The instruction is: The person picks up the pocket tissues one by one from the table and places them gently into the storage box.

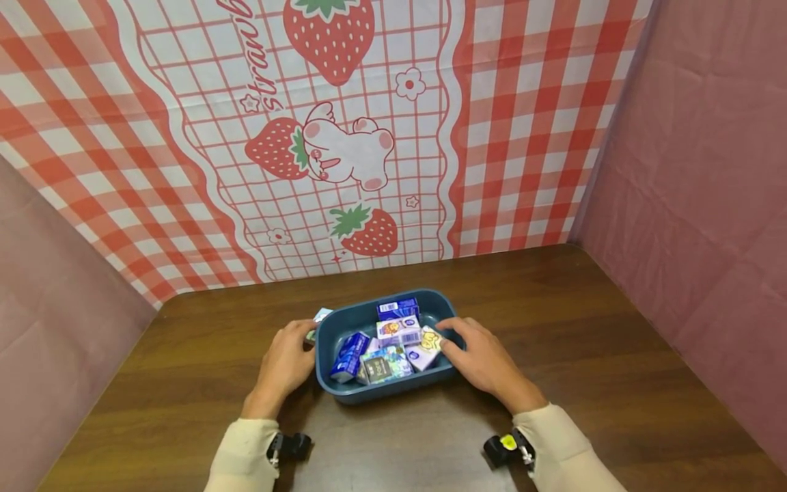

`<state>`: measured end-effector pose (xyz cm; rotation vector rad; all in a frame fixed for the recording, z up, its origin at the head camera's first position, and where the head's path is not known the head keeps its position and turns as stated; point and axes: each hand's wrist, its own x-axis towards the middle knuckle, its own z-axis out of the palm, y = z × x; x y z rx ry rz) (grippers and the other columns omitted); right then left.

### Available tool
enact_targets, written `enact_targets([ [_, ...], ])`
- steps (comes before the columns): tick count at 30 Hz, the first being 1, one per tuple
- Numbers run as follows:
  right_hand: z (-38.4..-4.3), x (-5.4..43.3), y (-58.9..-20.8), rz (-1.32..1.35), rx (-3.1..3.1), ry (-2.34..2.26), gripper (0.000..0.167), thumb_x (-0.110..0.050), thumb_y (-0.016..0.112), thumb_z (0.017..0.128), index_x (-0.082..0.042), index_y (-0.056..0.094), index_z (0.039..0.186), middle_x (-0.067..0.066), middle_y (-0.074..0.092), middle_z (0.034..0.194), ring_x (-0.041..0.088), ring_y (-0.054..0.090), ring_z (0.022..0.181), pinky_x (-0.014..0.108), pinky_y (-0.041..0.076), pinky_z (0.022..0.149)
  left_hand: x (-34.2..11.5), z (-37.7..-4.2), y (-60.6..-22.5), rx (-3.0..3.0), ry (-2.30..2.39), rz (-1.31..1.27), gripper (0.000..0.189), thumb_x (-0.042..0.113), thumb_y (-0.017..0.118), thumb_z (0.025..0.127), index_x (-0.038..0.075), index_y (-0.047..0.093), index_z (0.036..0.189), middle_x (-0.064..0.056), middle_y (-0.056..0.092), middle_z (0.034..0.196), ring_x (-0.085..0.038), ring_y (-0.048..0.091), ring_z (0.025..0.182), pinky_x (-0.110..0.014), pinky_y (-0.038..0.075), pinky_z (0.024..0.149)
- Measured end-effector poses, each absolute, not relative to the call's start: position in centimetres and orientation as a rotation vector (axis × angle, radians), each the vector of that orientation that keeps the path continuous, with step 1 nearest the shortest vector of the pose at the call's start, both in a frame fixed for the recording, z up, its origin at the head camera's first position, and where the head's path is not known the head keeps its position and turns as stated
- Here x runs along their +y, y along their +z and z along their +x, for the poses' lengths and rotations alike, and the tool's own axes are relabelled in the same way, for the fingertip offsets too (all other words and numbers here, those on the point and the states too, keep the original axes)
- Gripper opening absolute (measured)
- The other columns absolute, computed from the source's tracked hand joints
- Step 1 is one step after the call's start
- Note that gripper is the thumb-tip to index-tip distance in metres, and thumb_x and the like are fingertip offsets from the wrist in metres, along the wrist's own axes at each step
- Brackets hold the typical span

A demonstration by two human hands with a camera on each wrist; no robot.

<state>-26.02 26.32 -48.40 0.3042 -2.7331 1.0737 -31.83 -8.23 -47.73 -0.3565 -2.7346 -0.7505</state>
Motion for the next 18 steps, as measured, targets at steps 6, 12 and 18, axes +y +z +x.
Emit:
enact_targets([
  [6,-25.96,26.35,-48.39,0.303,-2.732,1.075,0.031,-0.026,0.061,0.099,-0.016,0.064,0.128,0.012,0.061,0.128,0.033,0.056,0.117,0.063,0.043,0.097,-8.24,-31.74,-47.86,-2.737,-0.731,-0.359,0.039,0.031,0.071,0.090,0.018,0.071,0.128,-0.007,0.063,0.130,-0.033,0.056,0.117,-0.054,0.049,0.090],
  [12,-26.00,26.32,-48.47,0.300,-2.735,1.077,0.032,-0.025,0.061,0.098,-0.016,0.064,0.129,0.012,0.061,0.130,0.034,0.056,0.119,0.063,0.042,0.098,-8.26,-31.74,-47.87,-2.748,-0.708,-0.339,0.037,0.031,0.070,0.091,0.017,0.072,0.126,-0.007,0.063,0.130,-0.033,0.056,0.116,-0.054,0.050,0.087],
  [18,-26.05,26.31,-48.54,0.291,-2.745,1.071,0.033,-0.026,0.060,0.098,-0.015,0.063,0.129,0.013,0.060,0.130,0.034,0.055,0.119,0.063,0.042,0.098,-8.23,-31.70,-47.78,-2.757,-0.658,-0.285,0.030,0.028,0.069,0.091,0.018,0.075,0.119,-0.006,0.064,0.127,-0.032,0.058,0.113,-0.055,0.051,0.083],
])
